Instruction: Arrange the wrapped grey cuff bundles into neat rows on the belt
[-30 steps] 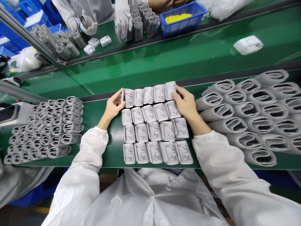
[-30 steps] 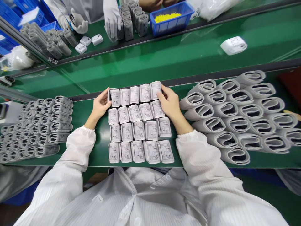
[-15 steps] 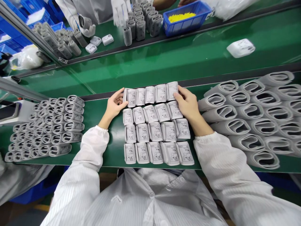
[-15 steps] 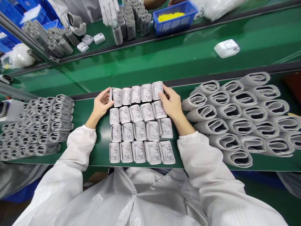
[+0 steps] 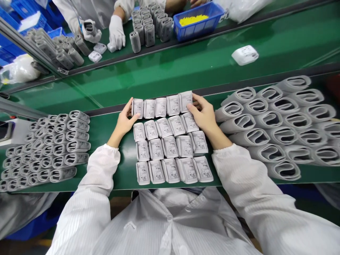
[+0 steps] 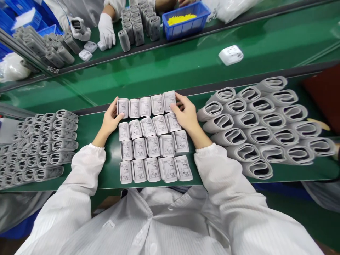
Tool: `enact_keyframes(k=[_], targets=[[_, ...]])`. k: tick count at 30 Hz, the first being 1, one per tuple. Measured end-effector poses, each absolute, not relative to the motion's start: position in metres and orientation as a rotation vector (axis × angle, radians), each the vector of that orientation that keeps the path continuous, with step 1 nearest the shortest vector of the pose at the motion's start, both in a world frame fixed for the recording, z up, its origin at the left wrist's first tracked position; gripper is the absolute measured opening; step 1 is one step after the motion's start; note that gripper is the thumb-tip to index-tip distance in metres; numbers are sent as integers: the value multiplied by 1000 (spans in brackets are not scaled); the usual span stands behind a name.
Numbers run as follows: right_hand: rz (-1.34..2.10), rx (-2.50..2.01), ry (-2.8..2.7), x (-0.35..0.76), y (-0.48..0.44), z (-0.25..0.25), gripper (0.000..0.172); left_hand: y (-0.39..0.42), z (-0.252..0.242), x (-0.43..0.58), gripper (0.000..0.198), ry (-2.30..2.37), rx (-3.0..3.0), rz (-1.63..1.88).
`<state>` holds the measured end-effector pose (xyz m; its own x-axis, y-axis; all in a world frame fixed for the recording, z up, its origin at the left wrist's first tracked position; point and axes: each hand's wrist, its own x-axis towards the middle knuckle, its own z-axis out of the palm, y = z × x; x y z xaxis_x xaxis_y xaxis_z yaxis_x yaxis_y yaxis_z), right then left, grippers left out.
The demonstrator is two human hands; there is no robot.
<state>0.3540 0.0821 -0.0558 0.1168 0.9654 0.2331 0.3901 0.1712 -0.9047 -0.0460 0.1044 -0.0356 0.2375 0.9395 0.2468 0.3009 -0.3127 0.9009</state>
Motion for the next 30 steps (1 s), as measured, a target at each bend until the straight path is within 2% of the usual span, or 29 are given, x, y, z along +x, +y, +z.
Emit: enact_keyframes(k=[3,10,16,30], targets=[[758,-1347,-1469,353,82,-53,98,105,-35,-46,117,1145,1818,1064],[845,-1348,-1497,352,79,-47,103,106,-36,-46,107,1221,1829,1140],[867,-1338,-1499,350,78,-39,100,105,-36,-46,102,1214,1848,1155],[887,-1308,-1466,351,81,-48,97,108,-39,-49,104,1208,1869,1097]])
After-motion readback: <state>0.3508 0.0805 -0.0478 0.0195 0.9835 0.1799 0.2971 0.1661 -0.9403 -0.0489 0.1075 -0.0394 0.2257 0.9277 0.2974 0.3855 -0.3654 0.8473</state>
